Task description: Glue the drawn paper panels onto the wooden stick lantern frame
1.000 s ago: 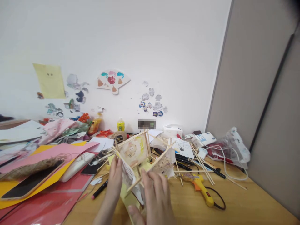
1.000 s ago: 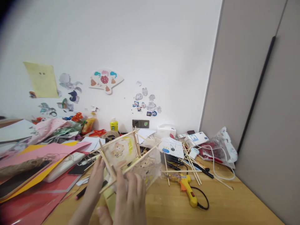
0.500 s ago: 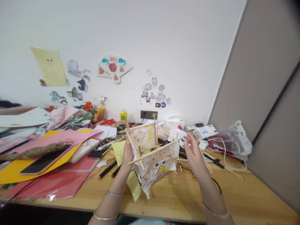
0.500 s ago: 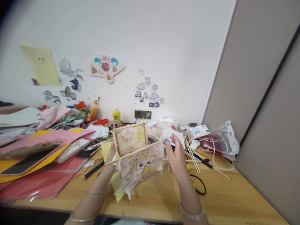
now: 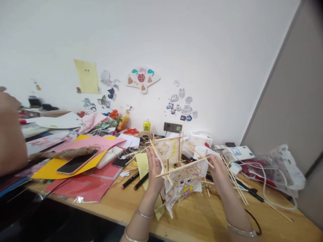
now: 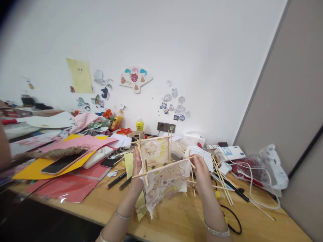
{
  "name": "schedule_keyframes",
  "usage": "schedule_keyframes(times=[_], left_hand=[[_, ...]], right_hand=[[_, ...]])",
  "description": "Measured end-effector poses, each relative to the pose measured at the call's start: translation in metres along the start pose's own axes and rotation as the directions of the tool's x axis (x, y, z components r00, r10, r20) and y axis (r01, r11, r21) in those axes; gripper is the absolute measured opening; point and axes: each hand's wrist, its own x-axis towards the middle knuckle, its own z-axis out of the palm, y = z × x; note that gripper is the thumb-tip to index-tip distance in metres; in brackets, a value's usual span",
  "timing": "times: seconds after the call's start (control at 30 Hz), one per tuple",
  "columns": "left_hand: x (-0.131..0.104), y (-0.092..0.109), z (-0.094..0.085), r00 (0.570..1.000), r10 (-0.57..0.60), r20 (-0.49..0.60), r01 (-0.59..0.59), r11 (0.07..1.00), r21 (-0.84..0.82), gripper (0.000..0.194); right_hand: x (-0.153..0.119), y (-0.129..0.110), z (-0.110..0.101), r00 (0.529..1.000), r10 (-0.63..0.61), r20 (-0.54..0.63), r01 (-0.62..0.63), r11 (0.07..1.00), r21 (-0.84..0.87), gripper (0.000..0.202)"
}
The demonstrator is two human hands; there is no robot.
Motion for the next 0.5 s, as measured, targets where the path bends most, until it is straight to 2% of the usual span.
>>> schedule_keyframes(times=[0.07,0.17,0.23,0.33,0.5], left_hand=[[-0.016,0.003,-0.004,0.996,0.092,-0.011,-0.091,0.993,0.074,0.066],[-0.048,0.008,-0.011,0.936,0.329,0.124,-0.347,0.92,0.183,0.064],[-0.065,0.011,-0.014,0.901,0.378,0.213,-0.424,0.873,0.241,0.062],[-0.078,0.014,-0.013,0.871,0.432,0.233,-0.487,0.821,0.299,0.066],[-0.08,0.013,-0.006,0.846,0.502,0.18,-0.533,0.789,0.306,0.068]], right_hand=[[0.004,-0.001,-0.003,1.0,0.014,-0.01,-0.014,1.0,-0.004,0.036],[0.008,-0.001,-0.006,0.999,0.035,-0.002,-0.036,0.999,-0.015,0.036],[0.01,0.001,-0.006,0.999,0.033,-0.023,-0.033,0.999,0.019,0.036],[0.012,0.005,-0.005,0.996,0.043,-0.084,-0.034,0.994,0.107,0.037],[0.012,0.009,-0.004,0.995,0.055,-0.089,-0.043,0.991,0.124,0.035]])
